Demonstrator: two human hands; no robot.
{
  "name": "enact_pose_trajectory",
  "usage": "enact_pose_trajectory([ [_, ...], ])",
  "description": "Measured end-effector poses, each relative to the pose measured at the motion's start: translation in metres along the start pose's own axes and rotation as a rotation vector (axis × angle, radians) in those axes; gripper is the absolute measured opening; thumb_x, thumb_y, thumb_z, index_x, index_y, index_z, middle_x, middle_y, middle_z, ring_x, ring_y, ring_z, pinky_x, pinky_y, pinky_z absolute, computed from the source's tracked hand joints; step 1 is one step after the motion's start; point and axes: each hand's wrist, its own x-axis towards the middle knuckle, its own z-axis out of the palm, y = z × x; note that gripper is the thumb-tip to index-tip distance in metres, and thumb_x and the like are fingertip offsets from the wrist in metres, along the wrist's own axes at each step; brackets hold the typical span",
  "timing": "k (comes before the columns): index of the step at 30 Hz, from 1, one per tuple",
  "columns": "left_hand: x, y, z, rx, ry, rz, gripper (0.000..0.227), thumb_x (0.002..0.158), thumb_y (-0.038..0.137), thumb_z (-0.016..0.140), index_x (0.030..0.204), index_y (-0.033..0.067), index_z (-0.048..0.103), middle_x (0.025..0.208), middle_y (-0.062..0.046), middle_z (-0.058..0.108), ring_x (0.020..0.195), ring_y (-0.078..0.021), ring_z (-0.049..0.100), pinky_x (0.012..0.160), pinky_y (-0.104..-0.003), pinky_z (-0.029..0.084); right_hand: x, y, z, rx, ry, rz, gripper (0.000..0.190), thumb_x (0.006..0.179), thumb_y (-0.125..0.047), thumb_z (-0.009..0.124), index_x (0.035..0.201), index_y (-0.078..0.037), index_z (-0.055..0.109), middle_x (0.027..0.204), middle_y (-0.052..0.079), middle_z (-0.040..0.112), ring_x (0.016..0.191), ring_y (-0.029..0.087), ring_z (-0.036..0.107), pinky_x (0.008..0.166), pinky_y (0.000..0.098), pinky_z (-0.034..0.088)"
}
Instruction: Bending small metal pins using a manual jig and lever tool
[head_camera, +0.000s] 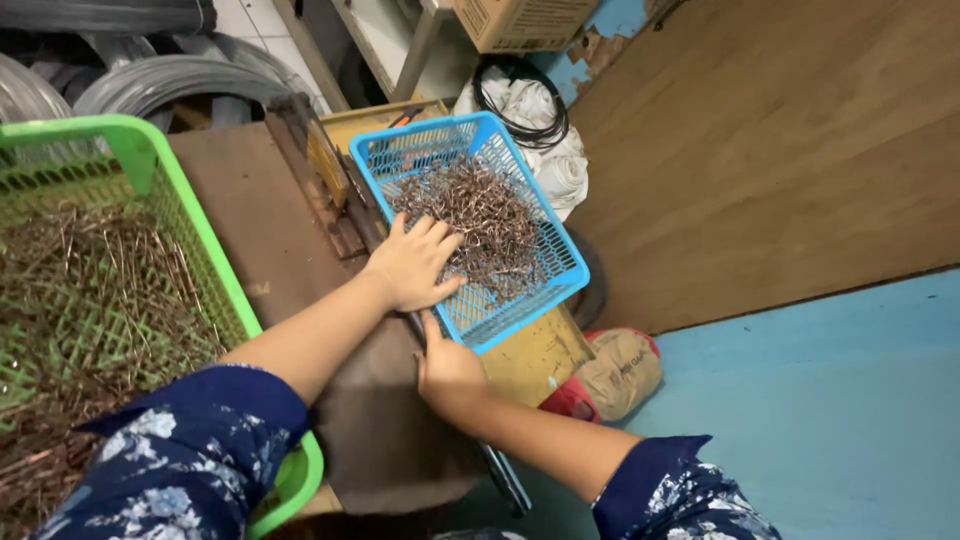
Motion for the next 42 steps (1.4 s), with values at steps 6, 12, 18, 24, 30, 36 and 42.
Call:
enact_pose_trajectory([
  [6,-0.008,0.000,-0.033,-0.136,0.114,-0.451,0.039,0.084,0.031,0.069,0.120,0.0175,0.060,0.125,-0.008,0.052,0.120,-0.0335,0.050,0.097,-0.059,0.044,-0.037,-0.019,-0.065,0.214,-0.076,-0.095,0.079,0.110,-0.027,0.050,0.176,-0.022,0.006,0.112,0.032,0.075,0.111,0.054,0.073,0.096,0.0653,0.057],
  [12,-0.047,-0.048,-0.069,-0.186,0.069,-0.950,0.060,0.089,0.006,0.071,0.140,0.0011,0.038,0.133,-0.022,0.041,0.122,-0.0462,0.044,0.099,-0.066,0.038,-0.035,-0.009,-0.062,0.246,-0.097,-0.132,0.082,0.108,-0.030,0.051,0.177,-0.029,0.006,0.118,0.031,0.073,0.117,0.053,0.071,0.102,0.0613,0.057],
  [18,-0.055,-0.083,-0.080,-0.234,-0.070,-0.946,0.054,0.098,0.019,0.077,0.141,0.0014,0.051,0.134,-0.025,0.052,0.123,-0.0508,0.061,0.102,-0.077,0.037,-0.022,-0.006,-0.055,0.354,-0.046,-0.158,0.080,0.105,-0.029,0.061,0.173,-0.025,0.020,0.117,0.030,0.073,0.116,0.052,0.072,0.100,0.0602,0.059],
  [24,-0.064,-0.117,-0.063,-0.107,-0.154,-0.852,0.035,0.111,0.034,0.065,0.134,0.0110,0.078,0.121,-0.022,0.076,0.120,-0.0489,0.071,0.106,-0.084,0.027,-0.036,-0.015,-0.080,0.345,-0.099,-0.209,0.083,0.107,-0.014,0.055,0.174,-0.017,0.008,0.121,0.043,0.070,0.118,0.061,0.068,0.102,0.0680,0.055],
  [30,-0.067,-0.142,-0.047,-0.112,-0.180,-0.855,0.020,0.108,0.030,0.069,0.120,0.0246,0.084,0.130,-0.016,0.074,0.125,-0.0471,0.065,0.108,-0.083,0.026,-0.056,-0.020,-0.159,0.218,-0.172,-0.247,0.084,0.104,-0.021,0.060,0.174,-0.011,0.013,0.118,0.043,0.071,0.117,0.058,0.070,0.097,0.0683,0.059],
  [36,-0.058,-0.137,-0.080,-0.213,-0.410,-0.799,0.022,0.104,0.033,0.074,0.120,0.0237,0.086,0.138,-0.020,0.070,0.129,-0.0503,0.065,0.109,-0.078,0.028,-0.055,-0.031,-0.261,0.024,-0.161,-0.308,0.082,0.105,-0.029,0.059,0.172,-0.005,0.018,0.115,0.036,0.075,0.109,0.052,0.076,0.092,0.0638,0.062],
  [42,-0.046,-0.097,-0.118,-0.171,-0.765,-0.728,0.029,0.097,0.046,0.074,0.116,0.0296,0.089,0.140,-0.010,0.079,0.137,-0.0420,0.069,0.115,-0.065,0.042,-0.048,-0.045,-0.313,-0.085,-0.201,-0.308,0.083,0.105,-0.036,0.058,0.171,-0.004,0.020,0.123,0.033,0.074,0.113,0.050,0.075,0.098,0.0646,0.058],
])
